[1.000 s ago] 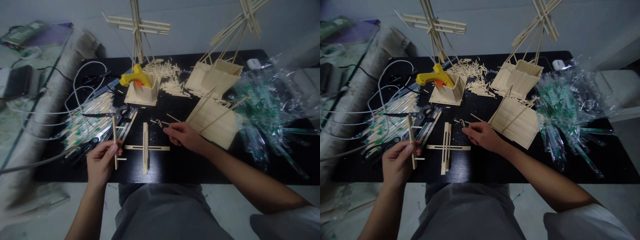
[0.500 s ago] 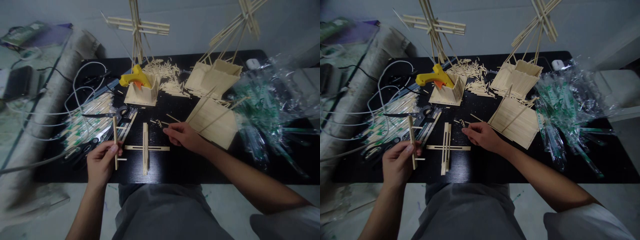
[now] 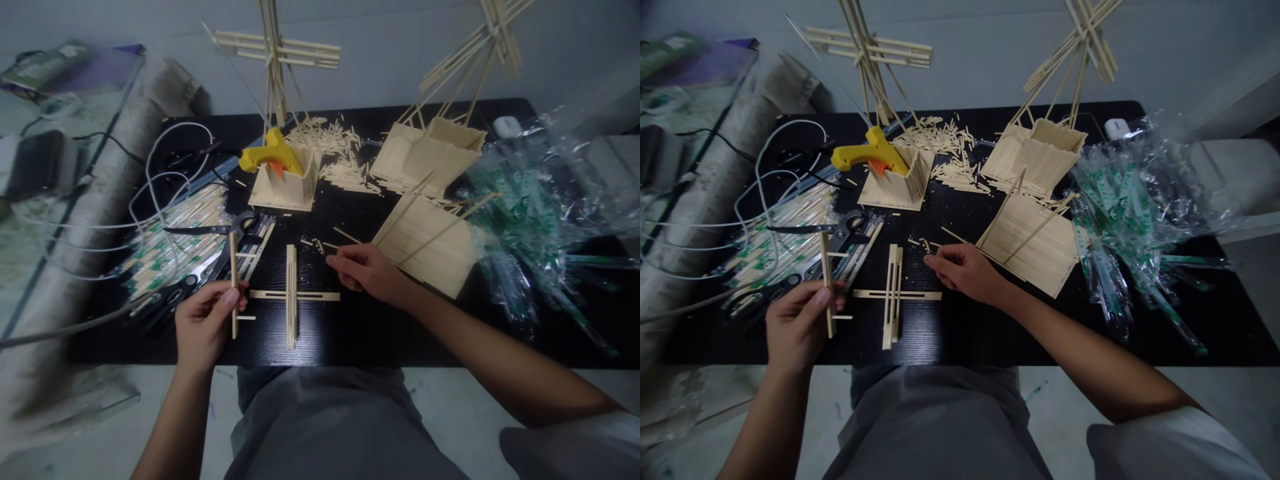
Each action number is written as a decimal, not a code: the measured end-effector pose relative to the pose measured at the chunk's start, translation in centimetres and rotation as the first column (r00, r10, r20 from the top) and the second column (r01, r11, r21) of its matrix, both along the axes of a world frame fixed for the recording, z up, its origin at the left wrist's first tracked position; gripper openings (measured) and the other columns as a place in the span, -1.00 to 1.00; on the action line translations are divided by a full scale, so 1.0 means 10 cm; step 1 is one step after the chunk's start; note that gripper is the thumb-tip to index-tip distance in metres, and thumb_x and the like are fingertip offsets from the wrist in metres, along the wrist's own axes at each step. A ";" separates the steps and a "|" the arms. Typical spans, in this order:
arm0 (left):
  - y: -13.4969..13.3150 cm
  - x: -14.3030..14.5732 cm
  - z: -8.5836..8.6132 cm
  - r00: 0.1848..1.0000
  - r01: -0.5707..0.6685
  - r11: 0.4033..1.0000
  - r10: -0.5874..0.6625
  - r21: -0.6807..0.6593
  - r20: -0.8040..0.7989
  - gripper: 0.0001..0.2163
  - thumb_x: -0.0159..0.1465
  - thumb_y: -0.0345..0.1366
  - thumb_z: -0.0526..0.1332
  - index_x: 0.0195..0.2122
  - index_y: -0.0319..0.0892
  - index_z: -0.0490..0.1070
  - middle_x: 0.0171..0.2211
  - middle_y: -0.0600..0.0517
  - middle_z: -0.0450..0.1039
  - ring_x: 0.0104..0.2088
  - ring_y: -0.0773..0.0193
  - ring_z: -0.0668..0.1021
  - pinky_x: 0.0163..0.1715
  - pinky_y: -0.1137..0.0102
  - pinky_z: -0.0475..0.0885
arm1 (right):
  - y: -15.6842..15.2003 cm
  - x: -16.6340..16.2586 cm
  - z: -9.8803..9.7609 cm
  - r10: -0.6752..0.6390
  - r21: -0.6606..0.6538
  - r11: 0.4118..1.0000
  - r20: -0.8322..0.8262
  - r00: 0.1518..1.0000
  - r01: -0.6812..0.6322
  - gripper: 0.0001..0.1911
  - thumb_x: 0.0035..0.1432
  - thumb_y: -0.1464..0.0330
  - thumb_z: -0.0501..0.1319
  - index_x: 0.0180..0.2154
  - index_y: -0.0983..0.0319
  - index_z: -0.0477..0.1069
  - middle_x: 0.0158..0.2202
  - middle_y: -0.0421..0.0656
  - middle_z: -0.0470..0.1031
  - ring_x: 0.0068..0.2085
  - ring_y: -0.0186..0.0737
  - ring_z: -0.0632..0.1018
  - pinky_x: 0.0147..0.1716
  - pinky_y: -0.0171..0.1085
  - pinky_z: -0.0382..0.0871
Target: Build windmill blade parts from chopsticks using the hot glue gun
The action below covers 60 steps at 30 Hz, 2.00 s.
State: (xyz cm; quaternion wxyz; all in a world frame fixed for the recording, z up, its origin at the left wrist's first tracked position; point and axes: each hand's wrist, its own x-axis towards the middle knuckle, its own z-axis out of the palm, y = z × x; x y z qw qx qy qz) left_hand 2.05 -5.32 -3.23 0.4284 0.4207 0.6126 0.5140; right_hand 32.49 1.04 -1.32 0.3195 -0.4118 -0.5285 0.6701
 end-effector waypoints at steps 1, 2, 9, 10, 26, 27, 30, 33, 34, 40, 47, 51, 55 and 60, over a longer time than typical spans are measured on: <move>0.00 0.00 0.00 1.000 0.000 1.000 0.000 0.001 0.000 -0.74 0.12 -0.05 0.57 -0.32 -0.11 0.73 -0.45 0.00 0.66 -0.50 0.30 0.59 -0.43 0.43 0.49 | 0.00 0.00 0.00 -0.001 0.003 1.000 0.001 1.000 0.001 -0.44 0.33 -0.01 0.36 -0.55 0.18 0.29 -0.65 -0.33 0.29 -0.61 -0.44 0.25 -0.58 -0.33 0.07; 0.00 0.00 0.00 1.000 0.000 1.000 0.000 0.003 0.000 -0.74 0.12 -0.05 0.57 -0.32 -0.11 0.73 -0.46 0.01 0.66 -0.50 0.31 0.59 -0.43 0.44 0.49 | 0.00 0.00 0.00 -0.001 0.003 1.000 0.002 1.000 0.001 -0.45 0.34 0.01 0.35 -0.54 0.19 0.29 -0.66 -0.33 0.29 -0.61 -0.45 0.25 -0.58 -0.33 0.07; 0.01 0.01 -0.01 1.000 -0.011 1.000 0.011 0.012 0.002 -0.71 0.10 -0.02 0.58 -0.32 -0.11 0.73 -0.42 0.02 0.69 -0.50 0.34 0.59 -0.44 0.47 0.51 | 0.01 0.00 0.00 0.002 0.019 1.000 0.009 1.000 -0.003 -0.42 0.31 -0.06 0.35 -0.55 0.19 0.30 -0.66 -0.33 0.30 -0.61 -0.44 0.26 -0.59 -0.34 0.08; 0.01 0.01 -0.01 1.000 -0.011 1.000 0.011 0.012 0.001 -0.71 0.10 -0.02 0.59 -0.32 -0.11 0.73 -0.41 0.01 0.70 -0.50 0.34 0.59 -0.43 0.47 0.51 | 0.01 0.00 0.00 0.001 0.018 1.000 0.008 1.000 -0.001 -0.40 0.30 -0.08 0.35 -0.55 0.19 0.29 -0.66 -0.33 0.29 -0.61 -0.44 0.25 -0.59 -0.34 0.07; 0.00 0.00 -0.02 1.000 0.006 1.000 -0.006 0.019 -0.017 -0.72 0.11 -0.02 0.59 -0.31 -0.09 0.74 -0.36 0.01 0.72 -0.50 0.35 0.60 -0.44 0.48 0.52 | -0.01 -0.01 -0.02 0.006 0.056 0.998 0.059 0.998 -0.009 -0.43 0.32 -0.05 0.32 -0.54 0.18 0.29 -0.65 -0.33 0.29 -0.60 -0.42 0.25 -0.56 -0.33 0.10; 0.00 0.00 -0.02 1.000 0.010 1.000 -0.010 0.021 -0.021 -0.73 0.11 -0.02 0.59 -0.30 -0.08 0.74 -0.37 0.01 0.72 -0.49 0.35 0.61 -0.44 0.48 0.53 | -0.02 -0.01 -0.03 -0.001 0.076 0.997 0.079 0.997 -0.005 -0.46 0.33 -0.02 0.32 -0.53 0.18 0.29 -0.64 -0.33 0.29 -0.59 -0.42 0.25 -0.56 -0.33 0.10; 0.00 0.00 -0.03 1.000 0.021 0.999 -0.020 0.028 -0.021 -0.75 0.13 -0.04 0.58 -0.29 -0.07 0.74 -0.36 0.02 0.72 -0.48 0.35 0.61 -0.42 0.48 0.54 | -0.08 -0.03 -0.05 -0.038 0.220 0.975 0.155 0.987 0.003 -0.61 0.31 0.13 0.36 -0.45 0.21 0.37 -0.58 -0.32 0.32 -0.53 -0.39 0.29 -0.52 -0.34 0.15; -0.01 0.01 -0.03 1.000 0.021 0.999 -0.021 0.025 -0.020 -0.76 0.13 -0.05 0.58 -0.28 -0.06 0.74 -0.32 0.02 0.74 -0.48 0.36 0.61 -0.41 0.48 0.55 | -0.15 -0.04 -0.09 -0.036 0.427 0.902 0.216 0.976 -0.061 -0.79 0.28 0.28 0.40 -0.33 0.22 0.44 -0.44 -0.27 0.42 -0.45 -0.36 0.39 -0.43 -0.33 0.29; -0.01 0.01 -0.03 1.000 0.018 0.999 -0.017 0.027 -0.024 -0.76 0.13 -0.05 0.58 -0.28 -0.06 0.75 -0.31 0.01 0.74 -0.48 0.35 0.62 -0.41 0.47 0.56 | -0.17 -0.04 -0.10 -0.034 0.499 0.862 0.236 0.971 -0.092 -0.83 0.28 0.32 0.40 -0.29 0.22 0.45 -0.39 -0.24 0.45 -0.41 -0.33 0.43 -0.38 -0.32 0.35; 0.00 0.06 -0.01 0.999 0.001 0.998 0.002 0.071 -0.051 -0.73 0.15 -0.01 0.57 -0.26 -0.07 0.75 -0.33 0.01 0.73 -0.43 0.30 0.66 -0.36 0.45 0.59 | -0.18 0.00 -0.18 0.012 0.718 0.633 0.364 0.931 -0.289 -0.78 0.29 0.39 0.43 -0.08 0.23 0.46 -0.11 -0.01 0.57 -0.07 -0.05 0.56 -0.01 -0.07 0.52; -0.02 0.01 -0.05 0.996 -0.038 0.997 0.043 0.071 -0.080 -0.71 0.13 0.00 0.58 -0.25 -0.07 0.76 -0.36 0.02 0.72 -0.37 0.27 0.69 -0.30 0.45 0.61 | -0.17 0.02 -0.17 0.062 0.703 0.623 0.391 0.918 -0.342 -0.84 0.32 0.44 0.40 -0.09 0.23 0.48 -0.14 -0.03 0.61 -0.07 -0.04 0.56 0.00 -0.04 0.52; -0.02 0.01 -0.06 0.993 -0.037 0.997 0.045 0.068 -0.112 -0.70 0.14 0.01 0.57 -0.26 -0.09 0.75 -0.34 0.00 0.73 -0.37 0.24 0.70 -0.29 0.40 0.63 | -0.17 0.01 -0.16 0.067 0.678 0.662 0.371 0.926 -0.320 -0.88 0.32 0.49 0.37 -0.13 0.23 0.49 -0.16 -0.05 0.62 -0.09 -0.08 0.57 -0.05 -0.09 0.51; -0.01 0.04 -0.03 0.991 -0.035 0.997 0.044 0.073 -0.124 -0.69 0.13 0.02 0.56 -0.29 -0.11 0.73 -0.31 -0.02 0.74 -0.37 0.20 0.70 -0.30 0.33 0.65 | -0.16 0.01 -0.17 0.066 0.676 0.669 0.360 0.931 -0.309 -0.90 0.33 0.48 0.35 -0.14 0.24 0.49 -0.18 -0.04 0.62 -0.11 -0.08 0.56 -0.07 -0.09 0.51; -0.02 0.06 0.00 0.991 -0.001 0.995 0.014 0.100 -0.135 -0.76 0.18 -0.06 0.54 -0.29 -0.10 0.73 -0.34 -0.01 0.72 -0.38 0.21 0.68 -0.32 0.33 0.62 | -0.15 0.01 -0.19 0.054 0.677 0.675 0.350 0.935 -0.293 -0.92 0.34 0.46 0.34 -0.14 0.23 0.48 -0.19 -0.05 0.63 -0.14 -0.09 0.56 -0.09 -0.09 0.51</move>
